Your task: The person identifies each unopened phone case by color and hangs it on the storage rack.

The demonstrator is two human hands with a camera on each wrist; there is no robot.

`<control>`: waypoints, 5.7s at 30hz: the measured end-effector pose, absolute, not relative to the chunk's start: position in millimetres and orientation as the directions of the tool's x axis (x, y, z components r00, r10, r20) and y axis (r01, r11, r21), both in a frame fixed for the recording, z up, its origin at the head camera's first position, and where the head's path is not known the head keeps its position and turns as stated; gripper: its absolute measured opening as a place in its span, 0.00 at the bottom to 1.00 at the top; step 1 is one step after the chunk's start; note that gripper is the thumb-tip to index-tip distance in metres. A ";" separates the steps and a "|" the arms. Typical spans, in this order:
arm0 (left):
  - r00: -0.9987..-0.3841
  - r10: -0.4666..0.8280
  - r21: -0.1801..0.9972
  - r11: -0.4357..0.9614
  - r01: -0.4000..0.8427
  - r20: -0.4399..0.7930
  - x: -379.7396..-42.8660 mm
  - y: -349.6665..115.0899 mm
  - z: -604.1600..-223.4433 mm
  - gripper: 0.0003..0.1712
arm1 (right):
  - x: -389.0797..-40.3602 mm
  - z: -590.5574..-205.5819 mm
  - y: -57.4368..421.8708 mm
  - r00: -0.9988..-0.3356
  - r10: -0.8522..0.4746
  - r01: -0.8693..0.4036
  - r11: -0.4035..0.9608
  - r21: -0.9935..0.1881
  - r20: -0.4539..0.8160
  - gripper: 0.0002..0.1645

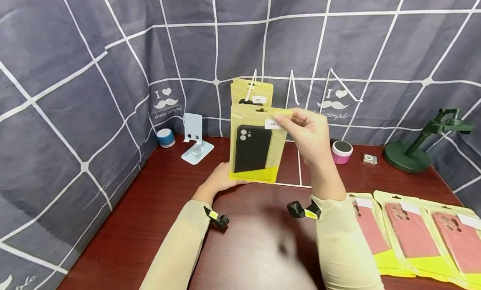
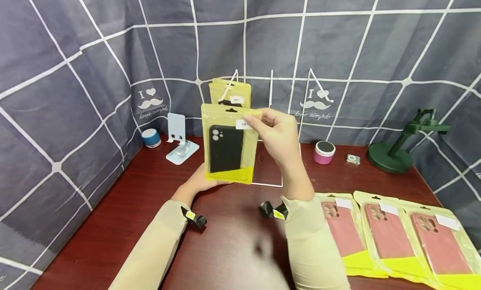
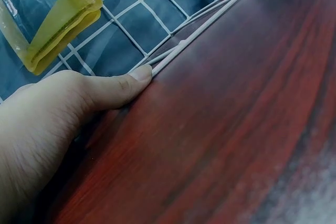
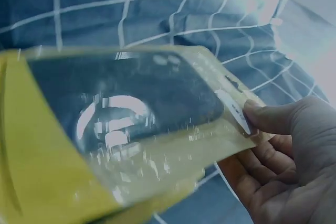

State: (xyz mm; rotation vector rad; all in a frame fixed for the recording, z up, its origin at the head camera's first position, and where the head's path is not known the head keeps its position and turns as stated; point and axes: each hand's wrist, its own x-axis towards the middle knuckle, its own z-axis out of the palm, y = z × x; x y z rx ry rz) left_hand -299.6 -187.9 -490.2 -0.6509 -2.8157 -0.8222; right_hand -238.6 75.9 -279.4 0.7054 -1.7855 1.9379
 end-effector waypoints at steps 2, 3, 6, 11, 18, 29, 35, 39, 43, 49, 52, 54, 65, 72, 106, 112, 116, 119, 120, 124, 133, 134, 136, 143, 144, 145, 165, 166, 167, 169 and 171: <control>-0.904 0.366 0.490 0.760 0.427 0.221 -299.2 -183.9 -488.5 0.35 | -242.2 -276.4 67.6 -0.785 -0.001 -0.614 -0.135 -0.778 0.620 0.07; -0.911 0.362 0.501 0.761 0.412 0.200 -298.4 -181.8 -486.5 0.38 | -244.5 -275.4 64.2 -0.786 0.018 -0.614 -0.142 -0.776 0.618 0.08; -0.914 0.375 0.481 0.780 0.401 0.153 -297.4 -175.8 -481.8 0.45 | -252.0 -274.6 55.9 -0.792 0.071 -0.610 -0.132 -0.781 0.607 0.09; -0.906 0.389 0.480 0.770 0.420 0.168 -297.5 -170.8 -482.3 0.42 | -261.2 -277.8 47.5 -0.804 0.109 -0.594 -0.103 -0.798 0.584 0.12; -0.888 0.394 0.470 0.754 0.459 0.237 -299.7 -172.3 -485.8 0.35 | -271.1 -283.7 43.5 -0.808 0.101 -0.588 -0.074 -0.806 0.580 0.16; -0.901 0.389 0.486 0.760 0.432 0.192 -296.8 -181.2 -485.2 0.41 | -282.3 -293.5 34.8 -0.822 0.125 -0.562 -0.026 -0.827 0.555 0.13; -0.898 0.412 0.446 0.783 0.434 0.152 -298.1 -185.7 -483.9 0.50 | -291.3 -301.5 28.8 -0.816 0.134 -0.568 0.001 -0.823 0.563 0.14; -0.895 0.416 0.458 0.772 0.440 0.159 -298.2 -187.5 -482.3 0.51 | -297.2 -306.2 25.3 -0.804 0.141 -0.577 0.050 -0.815 0.578 0.13; -0.894 0.416 0.472 0.763 0.441 0.164 -298.3 -186.4 -479.2 0.50 | -302.2 -308.0 24.1 -0.774 0.209 -0.586 0.123 -0.801 0.598 0.13; -0.891 0.424 0.461 0.766 0.447 0.160 -298.3 -184.7 -477.7 0.49 | -307.3 -308.1 21.9 -0.754 0.332 -0.549 0.157 -0.821 0.567 0.12; -0.890 0.425 0.466 0.762 0.451 0.166 -298.2 -183.8 -476.4 0.49 | -304.9 -304.5 20.9 -0.761 0.347 -0.536 0.140 -0.833 0.548 0.12; -0.890 0.422 0.474 0.757 0.450 0.171 -297.8 -183.5 -475.5 0.48 | -298.0 -298.6 19.9 -0.769 0.338 -0.538 0.115 -0.835 0.542 0.12; -0.897 0.416 0.470 0.768 0.434 0.148 -297.4 -186.0 -479.0 0.49 | -278.0 -287.4 21.6 -0.813 0.281 -0.548 -0.070 -0.833 0.511 0.10; -0.896 0.416 0.474 0.765 0.436 0.154 -298.2 -186.1 -478.5 0.49 | -301.4 -302.5 25.3 -0.809 0.277 -0.564 -0.119 -0.817 0.518 0.10; -0.893 0.420 0.480 0.758 0.442 0.159 -296.8 -181.2 -485.2 0.49 | -302.4 -312.9 47.0 -0.818 0.273 -0.554 -0.138 -0.821 0.507 0.12; -0.892 0.423 0.492 0.750 0.443 0.159 -295.5 -177.3 -486.8 0.50 | -291.3 -316.4 65.6 -0.827 0.262 -0.523 -0.039 -0.851 0.497 0.11; -0.898 0.411 0.493 0.756 0.431 0.156 -293.8 -179.5 -487.3 0.51 | -282.4 -317.7 73.6 -0.849 0.201 -0.499 0.002 -0.867 0.489 0.13; -0.904 0.397 0.492 0.762 0.421 0.158 -293.1 -182.2 -487.3 0.51 | -273.7 -316.7 79.2 -0.864 0.135 -0.489 0.014 -0.872 0.486 0.14; -0.905 0.394 0.489 0.765 0.419 0.158 -293.2 -183.0 -487.4 0.51 | -270.5 -316.3 81.8 -0.867 0.115 -0.486 0.021 -0.874 0.485 0.14; -0.908 0.389 0.494 0.765 0.413 0.157 -293.5 -185.6 -487.5 0.52 | -257.5 -316.6 99.5 -0.876 0.063 -0.474 0.074 -0.877 0.479 0.16; -0.906 0.392 0.501 0.758 0.417 0.161 -294.5 -186.4 -481.9 0.52 | -224.6 -336.9 179.4 -0.902 0.031 -0.394 0.349 -0.850 0.431 0.19; -0.906 0.390 0.503 0.757 0.418 0.164 -294.4 -187.4 -480.8 0.52 | -223.9 -343.8 190.5 -0.906 0.017 -0.382 0.400 -0.833 0.424 0.18; -0.907 0.388 0.506 0.756 0.416 0.166 -294.2 -189.2 -479.0 0.52 | -224.2 -361.4 215.3 -0.914 -0.026 -0.365 0.487 -0.793 0.404 0.17; -0.910 0.379 0.497 0.764 0.412 0.172 -293.7 -192.8 -479.3 0.52 | -224.9 -419.8 300.7 -0.943 -0.258 -0.333 0.722 -0.606 0.212 0.18; -0.909 0.379 0.499 0.762 0.414 0.176 -293.5 -192.8 -479.6 0.52 | -224.1 -424.5 309.5 -0.939 -0.287 -0.344 0.736 -0.584 0.192 0.18; -0.908 0.379 0.501 0.759 0.416 0.179 -293.4 -192.7 -480.0 0.52 | -223.2 -428.1 317.0 -0.934 -0.311 -0.353 0.744 -0.567 0.173 0.19; -0.898 0.404 0.494 0.753 0.434 0.174 -294.7 -183.3 -484.4 0.52 | -220.4 -452.4 352.0 -0.921 -0.374 -0.380 0.807 -0.452 0.106 0.04; -0.899 0.402 0.497 0.753 0.432 0.172 -294.8 -182.7 -485.0 0.52 | -219.8 -453.6 352.4 -0.920 -0.373 -0.386 0.805 -0.450 0.121 0.05; -0.900 0.401 0.500 0.752 0.430 0.171 -294.9 -182.3 -485.6 0.52 | -219.2 -454.6 352.5 -0.917 -0.374 -0.395 0.802 -0.449 0.138 0.05; -0.902 0.399 0.504 0.752 0.426 0.167 -295.2 -181.4 -486.7 0.52 | -218.2 -456.6 352.4 -0.913 -0.370 -0.407 0.792 -0.454 0.173 0.05; -0.901 0.402 0.505 0.751 0.426 0.162 -295.2 -181.3 -487.4 0.53 | -217.5 -459.1 352.0 -0.913 -0.351 -0.407 0.781 -0.474 0.206 0.05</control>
